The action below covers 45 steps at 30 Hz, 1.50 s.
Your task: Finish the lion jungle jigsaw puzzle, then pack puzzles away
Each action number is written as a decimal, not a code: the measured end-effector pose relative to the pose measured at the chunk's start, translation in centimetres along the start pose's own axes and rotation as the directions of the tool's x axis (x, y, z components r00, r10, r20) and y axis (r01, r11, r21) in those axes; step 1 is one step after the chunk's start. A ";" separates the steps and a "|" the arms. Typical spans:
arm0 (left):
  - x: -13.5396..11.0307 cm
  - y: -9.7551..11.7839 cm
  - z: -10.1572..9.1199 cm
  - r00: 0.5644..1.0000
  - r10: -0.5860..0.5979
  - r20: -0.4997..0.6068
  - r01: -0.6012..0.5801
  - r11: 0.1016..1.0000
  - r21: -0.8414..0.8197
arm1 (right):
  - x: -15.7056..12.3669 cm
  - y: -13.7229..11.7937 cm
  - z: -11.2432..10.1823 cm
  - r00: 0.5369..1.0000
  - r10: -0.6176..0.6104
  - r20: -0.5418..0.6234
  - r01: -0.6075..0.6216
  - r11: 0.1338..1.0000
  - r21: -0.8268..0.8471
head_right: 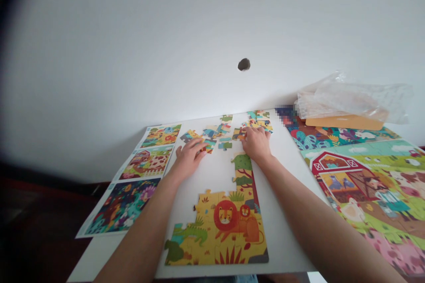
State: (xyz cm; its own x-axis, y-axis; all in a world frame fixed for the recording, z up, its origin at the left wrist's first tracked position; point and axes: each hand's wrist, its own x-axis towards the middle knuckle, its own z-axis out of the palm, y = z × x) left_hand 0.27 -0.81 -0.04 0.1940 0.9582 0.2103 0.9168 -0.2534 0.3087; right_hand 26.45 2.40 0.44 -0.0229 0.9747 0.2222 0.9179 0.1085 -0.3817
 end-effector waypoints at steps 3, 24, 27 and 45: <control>-0.1 0.2 0.0 0.999 0.046 0.030 -0.046 0.999 -0.001 | 0.0 0.1 0.0 0.995 0.032 -0.093 -0.036 0.999 -0.039; -0.1 -0.1 0.3 0.997 0.049 0.057 -0.051 0.998 0.036 | 0.3 1.9 -0.6 0.963 0.243 -0.115 -0.246 0.969 -0.010; 0.0 -0.2 0.4 0.998 0.050 0.048 -0.052 0.998 0.046 | 1.0 2.9 -0.2 0.972 0.231 -0.054 -0.230 0.973 0.024; 0.2 2.5 -0.1 0.987 -0.080 -0.140 -0.045 0.696 -0.717 | -0.7 -1.1 0.7 0.871 -0.324 -0.369 0.455 0.816 0.357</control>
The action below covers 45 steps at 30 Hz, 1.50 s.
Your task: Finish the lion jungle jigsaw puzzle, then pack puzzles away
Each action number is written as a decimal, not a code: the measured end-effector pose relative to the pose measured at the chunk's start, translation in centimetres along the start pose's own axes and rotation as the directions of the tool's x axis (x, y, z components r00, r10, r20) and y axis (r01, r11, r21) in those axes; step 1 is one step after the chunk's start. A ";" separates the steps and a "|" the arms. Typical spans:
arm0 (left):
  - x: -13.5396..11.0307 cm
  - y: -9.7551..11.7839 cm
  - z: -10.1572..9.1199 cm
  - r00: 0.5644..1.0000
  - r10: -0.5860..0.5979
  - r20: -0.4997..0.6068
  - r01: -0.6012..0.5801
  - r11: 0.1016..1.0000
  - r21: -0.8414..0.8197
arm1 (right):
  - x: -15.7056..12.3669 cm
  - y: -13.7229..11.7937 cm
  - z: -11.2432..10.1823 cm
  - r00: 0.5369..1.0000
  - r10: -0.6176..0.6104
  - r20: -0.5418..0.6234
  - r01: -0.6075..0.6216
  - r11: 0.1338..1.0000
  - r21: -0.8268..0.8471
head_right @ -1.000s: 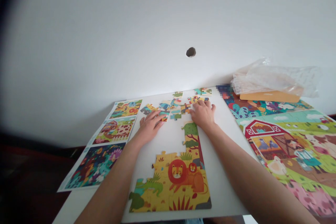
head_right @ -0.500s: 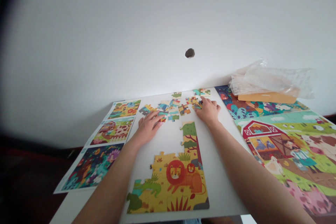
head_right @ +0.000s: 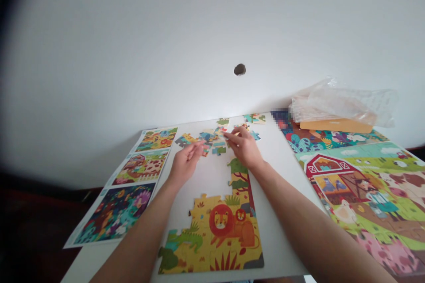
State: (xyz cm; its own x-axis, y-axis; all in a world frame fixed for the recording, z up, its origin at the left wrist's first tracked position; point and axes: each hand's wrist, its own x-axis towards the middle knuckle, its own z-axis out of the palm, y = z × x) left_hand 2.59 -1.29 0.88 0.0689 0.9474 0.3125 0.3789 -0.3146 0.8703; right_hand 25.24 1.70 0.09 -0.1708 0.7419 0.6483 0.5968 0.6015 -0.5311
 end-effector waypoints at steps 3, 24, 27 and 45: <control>-0.2 0.6 1.2 0.985 -0.164 0.053 0.172 0.913 -0.369 | -0.4 -2.4 1.1 0.952 -0.222 0.212 0.193 0.970 0.151; 0.8 -1.3 -0.5 0.840 -0.389 -0.377 0.226 0.884 -0.410 | 1.0 2.9 -0.8 0.866 0.468 0.178 -0.323 0.794 -0.516; 0.8 -1.4 -0.5 0.827 -0.415 -0.379 0.242 0.871 -0.427 | 1.1 3.0 -0.6 0.863 0.471 0.184 -0.319 0.789 -0.526; 0.8 -2.0 -1.0 0.808 -0.413 -0.421 0.249 0.886 -0.392 | 1.3 3.9 0.0 0.880 0.455 0.134 -0.344 0.806 -0.481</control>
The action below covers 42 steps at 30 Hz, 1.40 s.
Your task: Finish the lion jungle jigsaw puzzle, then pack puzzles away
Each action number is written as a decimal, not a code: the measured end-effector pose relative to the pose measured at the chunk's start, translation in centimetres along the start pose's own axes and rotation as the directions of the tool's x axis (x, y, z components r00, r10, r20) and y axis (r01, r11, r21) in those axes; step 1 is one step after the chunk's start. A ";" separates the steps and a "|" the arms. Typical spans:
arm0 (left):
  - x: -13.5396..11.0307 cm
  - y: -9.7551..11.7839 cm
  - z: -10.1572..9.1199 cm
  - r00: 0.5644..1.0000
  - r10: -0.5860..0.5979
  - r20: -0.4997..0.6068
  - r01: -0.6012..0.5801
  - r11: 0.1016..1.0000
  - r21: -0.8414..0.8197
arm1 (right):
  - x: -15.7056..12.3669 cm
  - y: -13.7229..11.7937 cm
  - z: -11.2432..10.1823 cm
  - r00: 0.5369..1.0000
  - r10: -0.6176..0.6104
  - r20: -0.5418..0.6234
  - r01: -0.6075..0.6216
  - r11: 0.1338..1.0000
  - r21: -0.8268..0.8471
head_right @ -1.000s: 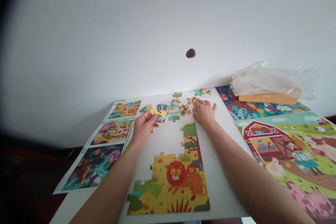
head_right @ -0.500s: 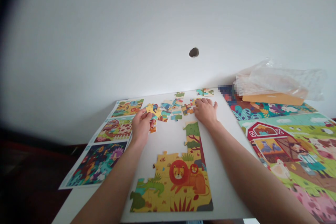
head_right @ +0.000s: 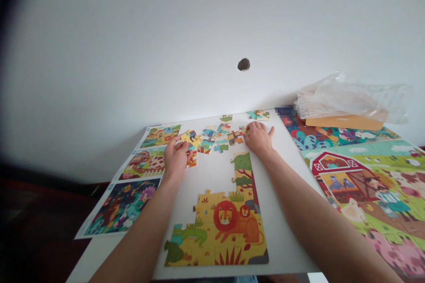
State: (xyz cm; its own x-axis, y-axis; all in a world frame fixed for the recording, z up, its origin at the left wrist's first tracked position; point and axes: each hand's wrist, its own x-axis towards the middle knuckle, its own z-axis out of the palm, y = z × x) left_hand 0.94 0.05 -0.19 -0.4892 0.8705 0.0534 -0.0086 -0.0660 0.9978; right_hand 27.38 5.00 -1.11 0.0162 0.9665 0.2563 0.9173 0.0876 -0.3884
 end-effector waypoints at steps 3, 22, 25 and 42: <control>-0.1 0.0 0.0 1.000 -0.004 -0.003 0.004 1.000 0.007 | 0.1 0.1 0.0 0.999 0.038 -0.025 -0.039 0.999 -0.034; -1.8 1.6 0.9 0.919 -0.063 0.388 0.052 0.998 0.039 | -1.9 -2.9 -2.2 0.979 0.185 0.082 -0.118 0.193 0.974; -2.5 2.1 1.0 0.848 -0.089 0.523 0.074 0.996 0.050 | -2.6 -4.1 -2.5 0.976 0.083 0.201 -0.207 0.073 0.976; -3.7 2.9 1.1 0.651 -0.117 0.750 0.012 0.989 0.144 | -4.0 -5.7 -2.2 0.951 -0.101 0.291 -0.264 0.217 0.940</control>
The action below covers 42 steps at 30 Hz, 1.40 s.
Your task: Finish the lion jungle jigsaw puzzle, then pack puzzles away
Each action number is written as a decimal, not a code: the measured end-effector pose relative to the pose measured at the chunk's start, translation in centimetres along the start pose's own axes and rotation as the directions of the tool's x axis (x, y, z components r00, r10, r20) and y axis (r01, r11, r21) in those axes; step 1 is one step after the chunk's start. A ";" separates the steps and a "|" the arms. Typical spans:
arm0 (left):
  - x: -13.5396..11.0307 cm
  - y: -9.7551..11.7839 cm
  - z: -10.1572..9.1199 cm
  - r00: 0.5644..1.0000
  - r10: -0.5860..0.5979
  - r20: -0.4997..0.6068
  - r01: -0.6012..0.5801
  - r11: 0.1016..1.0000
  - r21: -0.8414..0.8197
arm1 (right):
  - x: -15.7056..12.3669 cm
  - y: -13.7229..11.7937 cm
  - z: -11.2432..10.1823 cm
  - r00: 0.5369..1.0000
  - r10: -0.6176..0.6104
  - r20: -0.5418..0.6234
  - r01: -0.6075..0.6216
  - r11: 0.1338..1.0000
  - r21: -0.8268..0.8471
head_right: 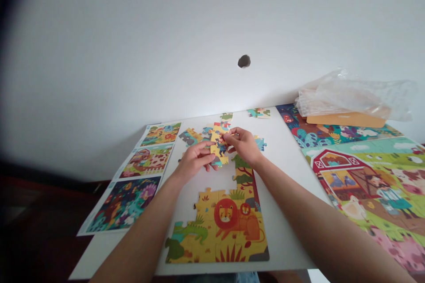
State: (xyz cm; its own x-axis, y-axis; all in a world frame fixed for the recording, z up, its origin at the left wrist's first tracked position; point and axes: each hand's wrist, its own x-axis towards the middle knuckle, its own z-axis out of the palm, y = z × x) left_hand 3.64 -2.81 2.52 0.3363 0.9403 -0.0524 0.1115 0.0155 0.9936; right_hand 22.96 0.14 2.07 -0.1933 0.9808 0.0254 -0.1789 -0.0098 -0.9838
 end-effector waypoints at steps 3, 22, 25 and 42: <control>0.0 0.0 0.0 1.000 0.004 0.008 -0.004 1.000 0.002 | 0.0 0.1 0.0 1.000 -0.008 0.006 0.008 1.000 -0.026; 0.3 -1.0 0.1 0.997 0.063 -0.035 -0.062 0.997 0.048 | 0.0 0.5 -0.3 0.998 -0.045 0.039 0.049 0.994 -0.098; 0.6 -1.3 0.3 0.986 0.098 -0.134 -0.089 0.993 0.073 | 0.0 0.5 -0.3 0.997 -0.036 0.061 0.042 0.995 -0.091; 0.7 -0.9 -0.1 0.989 0.039 -0.141 -0.031 0.997 0.065 | -0.4 0.5 0.0 0.995 -0.095 0.035 0.098 0.991 -0.090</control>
State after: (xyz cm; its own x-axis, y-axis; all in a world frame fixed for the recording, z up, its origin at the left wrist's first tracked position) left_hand 3.70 -2.16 1.63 0.2053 0.9787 0.0013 0.1615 -0.0352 0.9862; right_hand 22.95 -0.24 1.59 -0.2090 0.9699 0.1252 -0.1090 0.1041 -0.9886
